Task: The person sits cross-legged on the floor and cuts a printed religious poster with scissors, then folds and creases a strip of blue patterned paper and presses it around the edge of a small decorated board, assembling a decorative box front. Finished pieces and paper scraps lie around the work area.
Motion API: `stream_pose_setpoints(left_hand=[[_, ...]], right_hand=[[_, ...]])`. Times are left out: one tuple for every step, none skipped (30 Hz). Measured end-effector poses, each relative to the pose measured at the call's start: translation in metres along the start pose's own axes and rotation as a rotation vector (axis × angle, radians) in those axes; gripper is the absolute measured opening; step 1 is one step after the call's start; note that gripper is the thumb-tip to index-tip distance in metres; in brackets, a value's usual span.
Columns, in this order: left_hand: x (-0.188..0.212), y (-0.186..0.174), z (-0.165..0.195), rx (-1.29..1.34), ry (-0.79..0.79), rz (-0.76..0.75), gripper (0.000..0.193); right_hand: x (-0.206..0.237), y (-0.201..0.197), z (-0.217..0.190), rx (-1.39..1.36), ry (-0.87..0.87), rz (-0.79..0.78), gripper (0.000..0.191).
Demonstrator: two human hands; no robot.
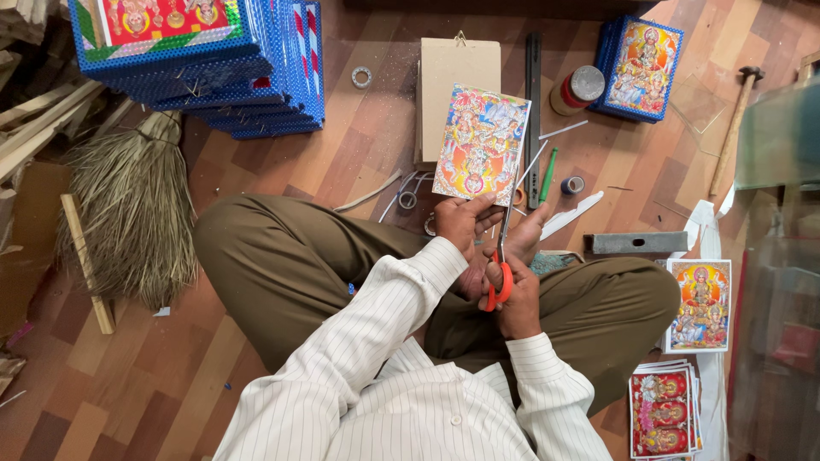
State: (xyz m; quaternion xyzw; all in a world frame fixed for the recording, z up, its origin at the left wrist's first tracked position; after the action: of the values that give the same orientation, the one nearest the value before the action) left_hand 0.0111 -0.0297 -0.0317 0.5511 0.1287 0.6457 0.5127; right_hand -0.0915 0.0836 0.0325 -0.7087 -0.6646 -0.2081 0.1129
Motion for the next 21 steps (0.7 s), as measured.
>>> stream_pose_setpoints(left_hand=[[0.001,0.0,0.0,0.002,-0.004,0.004,0.014],[0.001,0.001,0.0,0.002,-0.004,0.004,0.014],[0.002,0.001,0.001,0.003,-0.003,0.005,0.014],[0.002,0.001,0.001,0.003,-0.003,0.007,0.014],[0.002,0.001,0.001,-0.001,-0.003,0.012,0.014],[0.002,0.001,0.002,-0.006,-0.004,0.017,0.014],[0.002,0.001,0.002,-0.01,-0.005,0.023,0.014],[0.002,0.0,0.002,-0.007,-0.009,0.018,0.014],[0.002,0.0,0.002,-0.004,-0.012,0.012,0.014],[0.002,0.0,0.002,-0.001,-0.015,0.006,0.014],[0.003,0.0,0.002,-0.008,-0.017,0.0,0.014],[0.004,-0.001,0.001,-0.016,-0.02,-0.004,0.014],[0.005,-0.002,-0.001,-0.023,-0.022,-0.008,0.014],[0.007,-0.003,-0.002,-0.039,-0.017,-0.003,0.015],[0.009,-0.004,-0.004,-0.054,-0.013,0.0,0.015],[0.011,-0.005,-0.005,-0.07,-0.01,0.003,0.016],[0.013,-0.006,-0.006,-0.067,-0.016,0.002,0.016],[0.015,-0.007,-0.007,-0.063,-0.023,0.002,0.016],[0.016,-0.009,-0.008,-0.058,-0.028,0.002,0.016],[0.017,-0.01,-0.008,-0.059,-0.04,0.005,0.016],[0.018,-0.011,-0.008,-0.058,-0.052,0.008,0.016]], right_hand=[[0.0,0.0,0.001,-0.001,0.005,0.004,0.051],[-0.001,0.0,0.001,-0.002,0.009,0.008,0.051],[-0.001,0.0,0.002,-0.003,0.013,0.011,0.05],[-0.002,0.001,0.002,0.005,0.008,0.012,0.05],[-0.002,0.001,0.002,0.013,0.003,0.014,0.05],[-0.002,0.001,0.002,0.021,-0.002,0.015,0.05],[-0.002,0.001,0.001,0.01,0.003,0.01,0.049],[-0.002,0.002,0.0,-0.001,0.006,0.004,0.049],[-0.002,0.002,-0.001,-0.013,0.009,-0.002,0.049],[-0.002,0.003,-0.003,-0.007,0.001,-0.006,0.049],[-0.002,0.004,-0.004,-0.001,-0.005,-0.009,0.049],[-0.002,0.004,-0.006,0.005,-0.011,-0.012,0.049],[-0.003,0.005,-0.008,-0.009,-0.024,-0.016,0.049],[-0.004,0.005,-0.01,-0.024,-0.037,-0.02,0.049],[-0.005,0.005,-0.011,-0.039,-0.05,-0.023,0.049],[-0.007,0.005,-0.013,-0.031,-0.055,-0.021,0.048],[-0.008,0.004,-0.013,-0.023,-0.058,-0.02,0.048],[-0.008,0.004,-0.014,-0.015,-0.061,-0.019,0.047],[-0.009,0.003,-0.014,-0.014,-0.057,-0.015,0.047],[-0.01,0.002,-0.014,-0.013,-0.054,-0.013,0.047],[-0.01,0.002,-0.013,-0.011,-0.052,-0.012,0.046]])
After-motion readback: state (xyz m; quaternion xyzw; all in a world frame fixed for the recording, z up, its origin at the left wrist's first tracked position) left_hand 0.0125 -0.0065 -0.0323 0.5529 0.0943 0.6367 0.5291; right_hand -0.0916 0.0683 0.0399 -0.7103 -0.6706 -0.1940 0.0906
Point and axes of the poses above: each hand's wrist, its own x-axis away from the middle knuckle, its own y-axis out of the palm, z = x × y, the point moved 3 cm from there along -x, towards the middle knuckle, and after that the axes turned 9 degrees about x, right-handed, at the moved point
